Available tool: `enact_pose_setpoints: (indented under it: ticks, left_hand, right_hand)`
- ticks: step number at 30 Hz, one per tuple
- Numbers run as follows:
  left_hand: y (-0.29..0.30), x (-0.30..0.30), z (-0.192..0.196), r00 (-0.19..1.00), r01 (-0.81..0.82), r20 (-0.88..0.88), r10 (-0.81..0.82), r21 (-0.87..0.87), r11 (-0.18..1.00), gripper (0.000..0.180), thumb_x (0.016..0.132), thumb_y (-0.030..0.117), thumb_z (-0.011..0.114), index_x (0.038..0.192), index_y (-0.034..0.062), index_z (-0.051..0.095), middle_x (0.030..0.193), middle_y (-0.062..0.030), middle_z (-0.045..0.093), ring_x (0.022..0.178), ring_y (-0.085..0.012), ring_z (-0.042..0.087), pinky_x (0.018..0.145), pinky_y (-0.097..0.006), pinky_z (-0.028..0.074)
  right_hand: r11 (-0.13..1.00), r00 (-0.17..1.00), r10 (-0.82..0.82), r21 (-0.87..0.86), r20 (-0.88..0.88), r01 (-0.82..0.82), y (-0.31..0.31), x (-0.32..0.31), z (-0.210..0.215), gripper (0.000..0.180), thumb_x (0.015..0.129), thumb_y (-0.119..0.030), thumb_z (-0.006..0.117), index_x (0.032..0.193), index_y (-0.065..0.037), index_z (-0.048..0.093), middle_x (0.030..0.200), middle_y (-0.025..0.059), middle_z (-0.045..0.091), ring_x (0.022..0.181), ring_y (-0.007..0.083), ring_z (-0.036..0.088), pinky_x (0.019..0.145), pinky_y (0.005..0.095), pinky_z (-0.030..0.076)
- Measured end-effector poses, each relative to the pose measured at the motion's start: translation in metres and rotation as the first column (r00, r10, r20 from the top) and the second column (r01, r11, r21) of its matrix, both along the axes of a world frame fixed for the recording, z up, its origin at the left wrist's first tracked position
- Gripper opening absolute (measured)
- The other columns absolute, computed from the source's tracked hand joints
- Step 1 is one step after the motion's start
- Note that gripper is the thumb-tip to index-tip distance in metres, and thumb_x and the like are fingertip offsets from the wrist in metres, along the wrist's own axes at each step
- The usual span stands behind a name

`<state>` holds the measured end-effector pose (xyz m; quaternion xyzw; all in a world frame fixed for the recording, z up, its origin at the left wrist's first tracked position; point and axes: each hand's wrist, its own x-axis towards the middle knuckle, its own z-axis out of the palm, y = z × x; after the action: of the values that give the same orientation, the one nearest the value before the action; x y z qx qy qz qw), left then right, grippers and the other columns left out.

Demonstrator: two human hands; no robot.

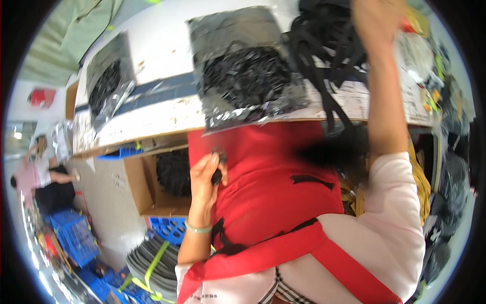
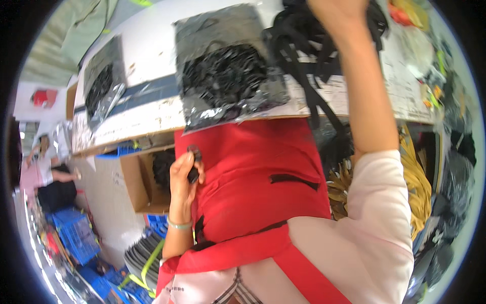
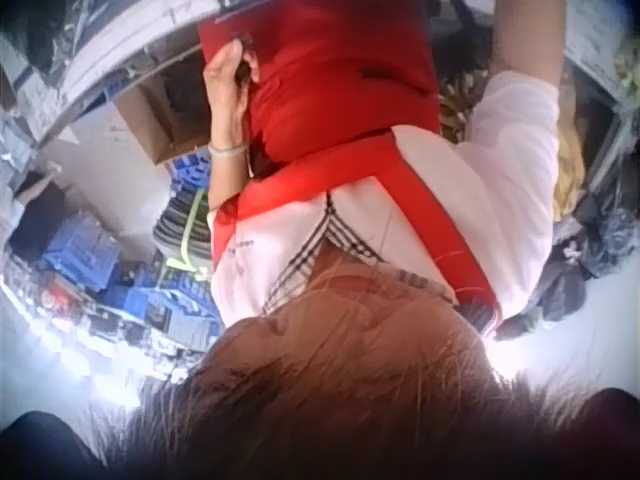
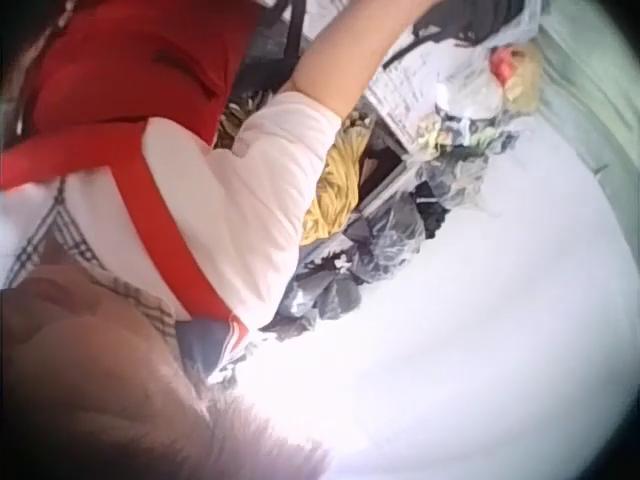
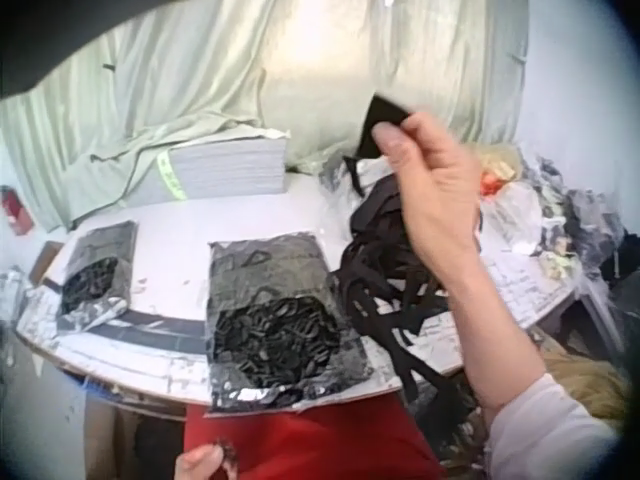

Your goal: Manually threading black straps through plastic buckles/adjusters at a factory workbench.

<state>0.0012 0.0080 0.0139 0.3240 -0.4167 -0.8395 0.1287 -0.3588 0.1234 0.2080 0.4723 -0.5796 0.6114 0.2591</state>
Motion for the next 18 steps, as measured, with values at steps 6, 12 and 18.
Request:
enact_pose_setpoints:
  ticks: [6,12,18]
  left_hand:
    - [-0.008,-0.006,0.023,0.992,-0.085,-0.109,0.07,-0.141,0.986,0.015,0.093,0.013,0.06,0.092,-0.001,0.065,0.072,-0.0058,0.061,0.056,-0.0125,0.055,0.046,-0.024,0.043]
    - [-0.001,-0.011,0.026,0.979,-0.16,-0.176,0.103,-0.346,0.924,0.015,0.092,0.003,0.059,0.103,-0.0051,0.066,0.078,-0.0033,0.058,0.056,-0.0077,0.052,0.046,-0.02,0.039]
    - [-0.004,-0.003,0.02,0.992,-0.122,-0.058,0.111,-0.642,0.757,0.016,0.088,0.001,0.064,0.103,-0.0057,0.066,0.075,-0.0016,0.056,0.061,-0.0057,0.049,0.052,-0.018,0.037]
  right_hand:
    - [0.596,0.805,0.38,0.546,0.455,-0.589,0.001,0.158,-0.045,0.011,0.089,-0.015,0.064,0.095,-0.005,0.064,0.076,-0.0053,0.058,0.069,0.0034,0.051,0.059,0.0187,0.041]
    - [0.421,0.055,0.055,0.027,0.997,-0.907,-0.012,0.206,-0.133,0.017,0.093,-0.015,0.059,0.088,0.001,0.062,0.077,0.0018,0.065,0.065,0.0019,0.051,0.054,0.0186,0.039]
    - [0.56,-0.052,-0.015,-0.035,0.999,-0.827,-0.019,0.211,-0.14,0.017,0.092,-0.017,0.059,0.088,-0.001,0.062,0.069,-0.0006,0.059,0.06,0.0023,0.05,0.051,0.0182,0.038]
